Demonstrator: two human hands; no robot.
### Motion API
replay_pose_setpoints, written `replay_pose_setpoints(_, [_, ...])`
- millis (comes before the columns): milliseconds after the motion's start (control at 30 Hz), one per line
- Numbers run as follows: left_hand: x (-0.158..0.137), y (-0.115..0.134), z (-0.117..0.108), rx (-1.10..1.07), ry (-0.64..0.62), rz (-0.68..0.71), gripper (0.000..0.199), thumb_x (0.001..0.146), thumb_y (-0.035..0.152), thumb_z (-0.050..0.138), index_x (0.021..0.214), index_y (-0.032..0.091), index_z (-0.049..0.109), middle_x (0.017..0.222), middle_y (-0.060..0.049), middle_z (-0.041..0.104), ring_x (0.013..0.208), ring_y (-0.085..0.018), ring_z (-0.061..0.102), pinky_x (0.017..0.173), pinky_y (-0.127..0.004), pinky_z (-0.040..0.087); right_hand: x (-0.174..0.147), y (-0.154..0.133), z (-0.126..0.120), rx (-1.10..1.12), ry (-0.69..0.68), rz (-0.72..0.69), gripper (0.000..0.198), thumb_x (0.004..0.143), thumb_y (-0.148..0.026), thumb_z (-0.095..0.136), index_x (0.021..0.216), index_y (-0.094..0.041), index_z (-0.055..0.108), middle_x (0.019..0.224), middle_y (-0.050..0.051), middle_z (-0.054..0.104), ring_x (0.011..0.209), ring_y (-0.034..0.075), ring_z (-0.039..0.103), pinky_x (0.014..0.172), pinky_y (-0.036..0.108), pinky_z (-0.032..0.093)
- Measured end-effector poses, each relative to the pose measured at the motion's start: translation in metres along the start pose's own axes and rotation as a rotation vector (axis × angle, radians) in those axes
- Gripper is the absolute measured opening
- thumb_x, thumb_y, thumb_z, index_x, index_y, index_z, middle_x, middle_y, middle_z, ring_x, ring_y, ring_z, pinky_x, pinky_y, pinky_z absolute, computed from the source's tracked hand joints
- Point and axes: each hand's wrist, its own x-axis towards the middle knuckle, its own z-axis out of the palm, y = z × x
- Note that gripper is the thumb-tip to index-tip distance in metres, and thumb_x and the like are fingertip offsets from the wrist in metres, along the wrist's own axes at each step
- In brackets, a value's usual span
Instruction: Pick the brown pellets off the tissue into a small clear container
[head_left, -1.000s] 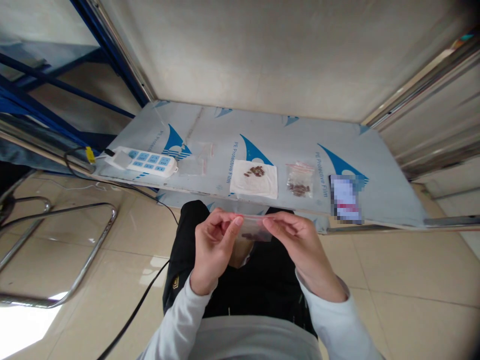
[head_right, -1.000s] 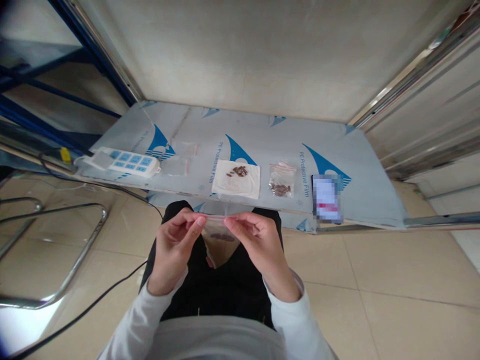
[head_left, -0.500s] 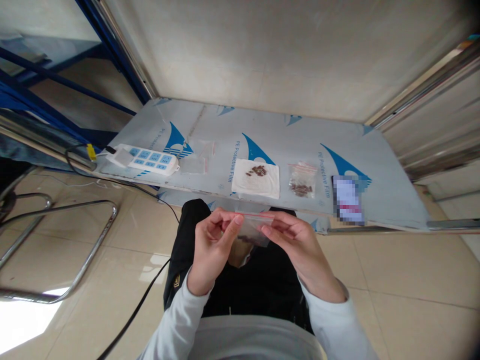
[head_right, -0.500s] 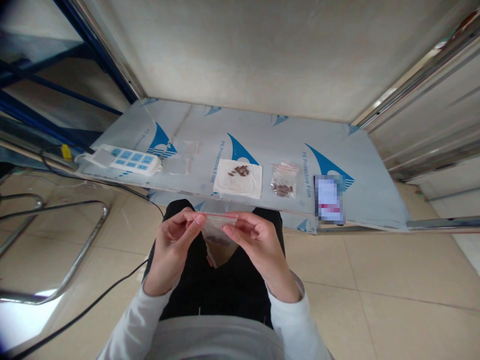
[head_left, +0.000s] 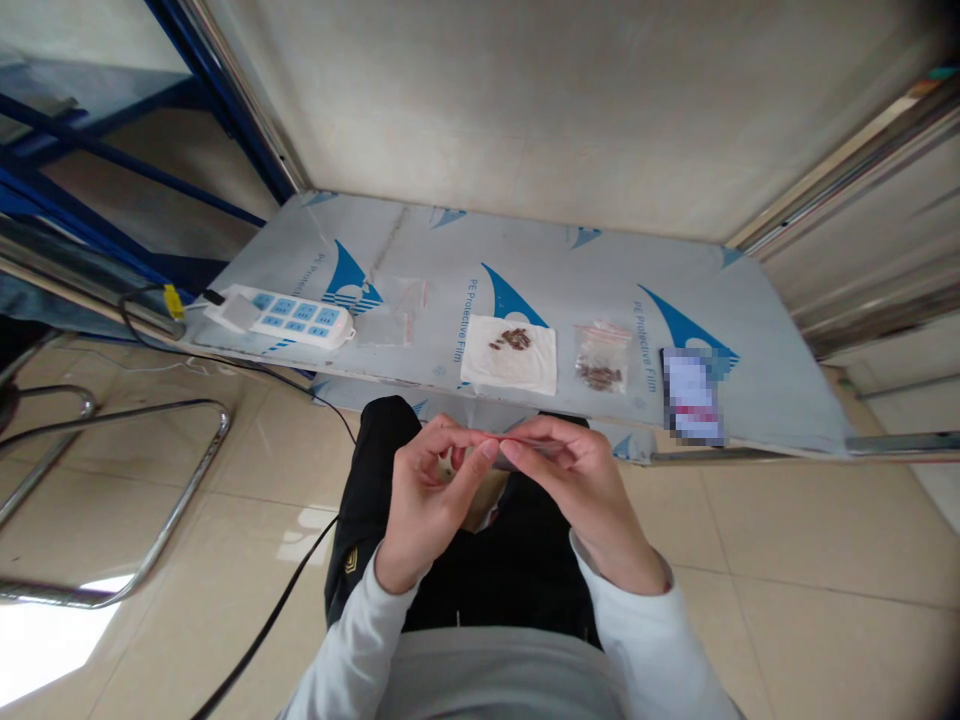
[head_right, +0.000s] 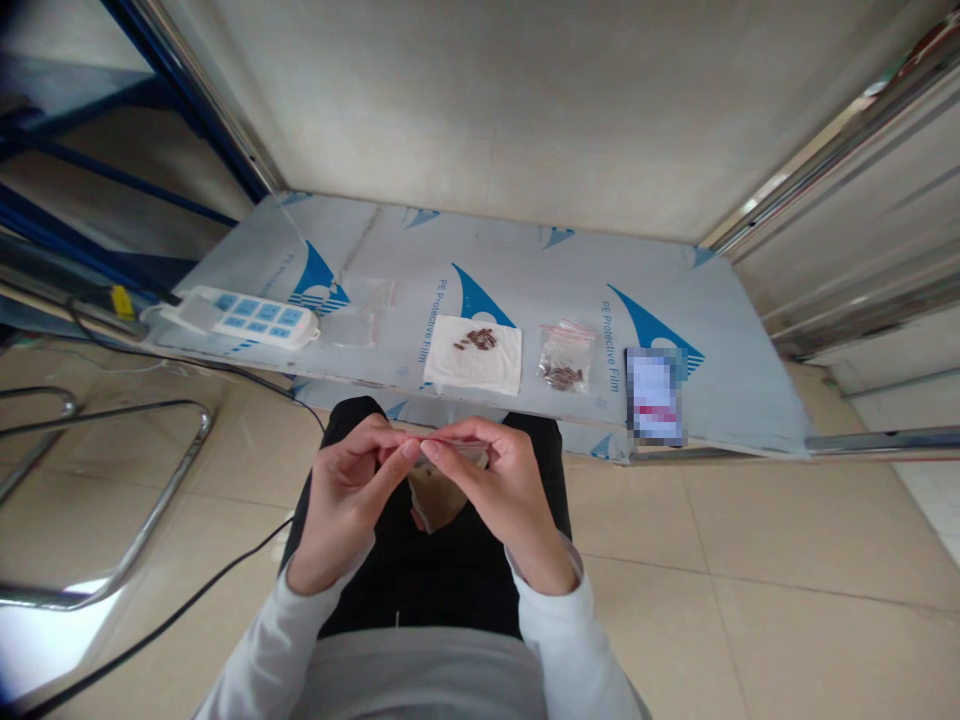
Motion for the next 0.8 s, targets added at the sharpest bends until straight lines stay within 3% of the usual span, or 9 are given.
replay_pose_setpoints(133, [-0.002, 0.001, -0.005, 0.155, -0.014, 0.084, 0.008, 0.085, 0.028, 0.069, 0.085, 0.022, 0.075, 0.068, 0.0, 0.052, 0.064, -0.012, 0.048, 0.062, -0.026, 0.039, -0.001, -0.003, 0.002, -0.082, 0.002, -0.016, 0.012, 0.079, -0.034, 0.075, 0.083, -0.022, 0.076, 0.08, 0.002, 0.075, 0.077, 0.018, 0.07, 0.074, 0.029, 0.055])
replay_pose_setpoints(233, [-0.006, 0.002, -0.004, 0.221, 0.055, 0.122, 0.006, 0.085, 0.025, 0.069, 0.085, 0.022, 0.073, 0.069, 0.001, 0.053, 0.065, -0.012, 0.048, 0.061, -0.026, 0.039, -0.002, -0.004, 0.004, -0.122, 0.015, -0.011, 0.011, 0.08, -0.033, 0.074, 0.082, -0.022, 0.076, 0.08, 0.002, 0.075, 0.077, 0.018, 0.069, 0.074, 0.029, 0.054])
replay_pose_setpoints(500, [-0.005, -0.002, -0.002, 0.175, 0.106, 0.089, 0.008, 0.087, 0.027, 0.067, 0.082, 0.02, 0.069, 0.072, 0.001, 0.055, 0.065, -0.012, 0.047, 0.061, -0.026, 0.038, 0.001, -0.003, -0.011, 0.016, 0.041, 0.13, 0.015, 0.071, -0.034, 0.082, 0.078, -0.022, 0.077, 0.076, 0.002, 0.076, 0.071, 0.016, 0.068, 0.065, 0.025, 0.051])
replay_pose_setpoints(800, [-0.004, -0.006, 0.004, 0.065, 0.067, 0.07, 0.007, 0.085, 0.025, 0.069, 0.081, 0.02, 0.072, 0.068, 0.002, 0.052, 0.065, -0.01, 0.046, 0.06, -0.023, 0.038, -0.003, 0.002, -0.023, 0.074, 0.082, 0.09, 0.011, 0.068, -0.032, 0.084, 0.072, -0.023, 0.078, 0.072, 0.001, 0.076, 0.067, 0.014, 0.066, 0.064, 0.022, 0.05])
